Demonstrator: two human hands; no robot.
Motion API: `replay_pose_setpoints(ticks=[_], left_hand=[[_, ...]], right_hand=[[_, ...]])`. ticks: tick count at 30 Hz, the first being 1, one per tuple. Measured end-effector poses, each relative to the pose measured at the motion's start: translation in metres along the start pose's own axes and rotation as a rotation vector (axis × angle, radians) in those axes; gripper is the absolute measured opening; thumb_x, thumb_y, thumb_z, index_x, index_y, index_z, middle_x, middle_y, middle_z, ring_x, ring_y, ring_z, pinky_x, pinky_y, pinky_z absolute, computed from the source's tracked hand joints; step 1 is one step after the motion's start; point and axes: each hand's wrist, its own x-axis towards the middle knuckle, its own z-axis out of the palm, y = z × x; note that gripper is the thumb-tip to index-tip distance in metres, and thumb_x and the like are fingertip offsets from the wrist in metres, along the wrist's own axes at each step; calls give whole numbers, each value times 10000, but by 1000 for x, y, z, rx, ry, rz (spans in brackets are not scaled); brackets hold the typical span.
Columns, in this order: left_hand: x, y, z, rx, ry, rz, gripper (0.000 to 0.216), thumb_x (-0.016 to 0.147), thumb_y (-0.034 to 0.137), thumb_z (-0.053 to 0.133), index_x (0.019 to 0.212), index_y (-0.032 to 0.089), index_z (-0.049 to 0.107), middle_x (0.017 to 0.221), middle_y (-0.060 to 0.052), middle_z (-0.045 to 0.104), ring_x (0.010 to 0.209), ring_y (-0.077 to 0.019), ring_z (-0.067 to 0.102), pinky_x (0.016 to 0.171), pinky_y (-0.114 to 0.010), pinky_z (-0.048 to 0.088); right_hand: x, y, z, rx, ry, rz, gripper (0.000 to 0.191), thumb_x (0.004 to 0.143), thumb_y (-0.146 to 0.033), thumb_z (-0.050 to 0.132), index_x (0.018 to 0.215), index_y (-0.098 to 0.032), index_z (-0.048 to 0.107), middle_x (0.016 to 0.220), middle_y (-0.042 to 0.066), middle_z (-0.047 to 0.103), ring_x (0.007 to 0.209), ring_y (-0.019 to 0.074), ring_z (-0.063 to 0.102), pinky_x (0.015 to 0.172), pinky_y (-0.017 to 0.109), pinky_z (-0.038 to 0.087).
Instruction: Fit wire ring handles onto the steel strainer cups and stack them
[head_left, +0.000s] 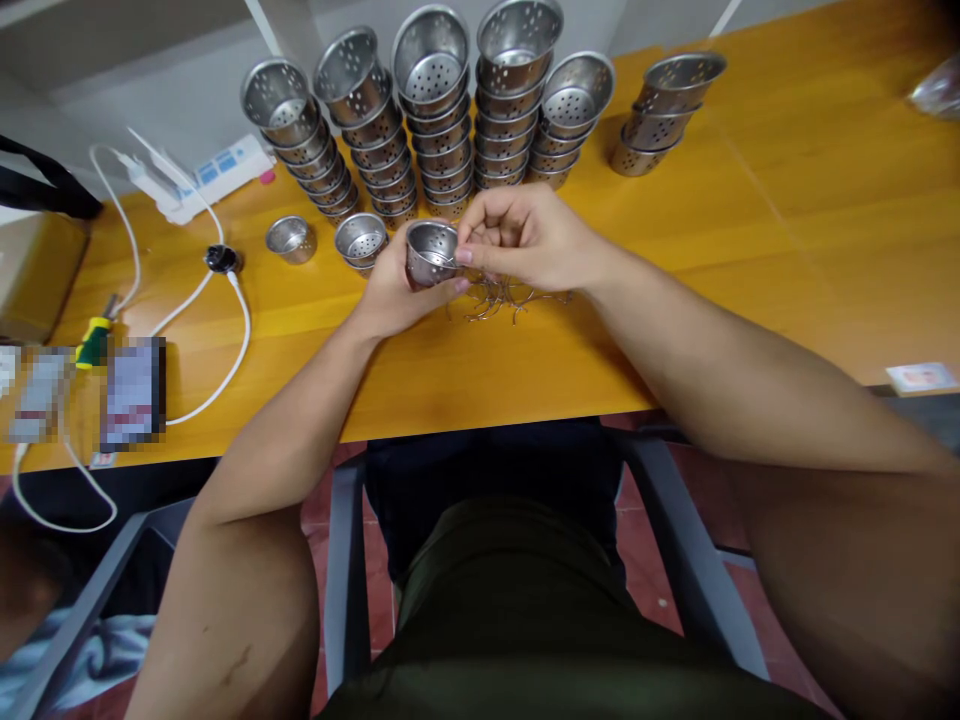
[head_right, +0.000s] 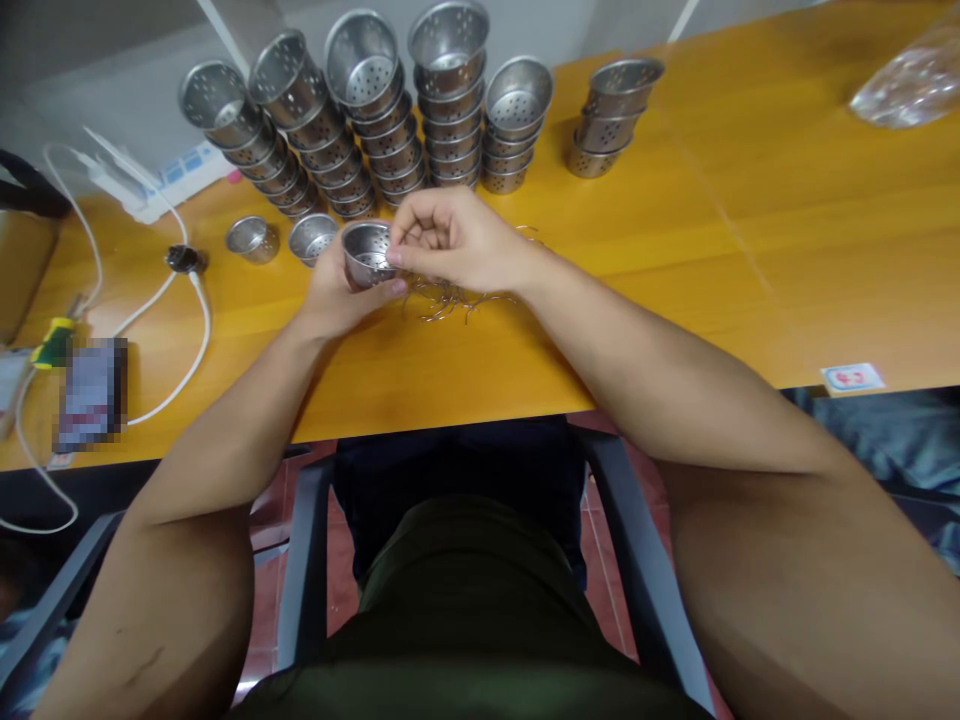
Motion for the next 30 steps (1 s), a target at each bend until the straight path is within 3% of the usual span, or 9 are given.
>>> replay_pose_setpoints(ticks=[10, 15, 19, 22, 26, 28, 30], left_hand=[[0, 2, -6, 95, 3, 23, 1080, 975, 1038, 983, 1719, 313, 687, 1522, -137, 823, 1540, -430, 844, 1432, -693, 672], [2, -3, -3, 81, 25, 14, 1080, 980, 1080, 939, 1705, 322, 682, 1549, -135, 819, 1517, -418, 863, 1397, -693, 704], [3, -9, -4, 69, 75, -32, 1103, 957, 1084, 958, 1715, 345, 648, 1600, -133, 804, 1558, -423, 850, 1399, -683, 705], [3, -12, -7, 83, 83, -57, 1113, 951, 1097, 950, 1721, 354, 641, 1598, -126, 798, 1609, -435, 825, 1427, -692, 684], [3, -14, -6, 69, 62, -29, 1185, 923, 1160, 906, 1767, 388, 595, 1635, -123, 761, 1631, -436, 810, 1411, -681, 697], [3, -15, -6, 41, 59, -9, 1240, 930, 1195, 851, 1847, 434, 508, 1724, -128, 708, 1611, -418, 819, 1335, -645, 750], [3, -15, -7, 24, 77, -13, 1223, 976, 1205, 773, 1914, 509, 408, 1845, -128, 632, 1557, -386, 842, 1237, -593, 798]], right_hand=[[-2, 5, -1, -11, -40, 8, 598, 1006, -741, 1179, 1080, -263, 828, 852, -15, 741, 741, 167, 633, 655, 287, 563], [-6, 7, -1, -138, 48, -2, 587, 1091, -816, 1061, 1259, -292, 859, 1037, 41, 810, 855, 221, 724, 740, 339, 655], [-9, 8, -4, -372, 159, -86, 466, 1203, -727, 935, 1373, -300, 856, 1317, 109, 819, 967, 259, 774, 817, 399, 690], [-12, 14, -7, -526, 90, -94, 402, 1209, -663, 928, 1387, -306, 881, 1500, 135, 773, 1062, 281, 788, 902, 433, 736], [-14, 17, -4, -624, 9, -96, 447, 1201, -696, 941, 1450, -328, 887, 1515, 140, 763, 1175, 327, 789, 988, 479, 774], [-14, 9, -5, -721, 61, -153, 468, 1194, -749, 938, 1404, -334, 895, 1501, 153, 770, 1311, 388, 773, 1095, 544, 771], [-13, -4, -17, -852, 221, -297, 477, 1227, -787, 878, 1335, -323, 895, 1480, 162, 765, 1411, 431, 739, 1249, 628, 707]])
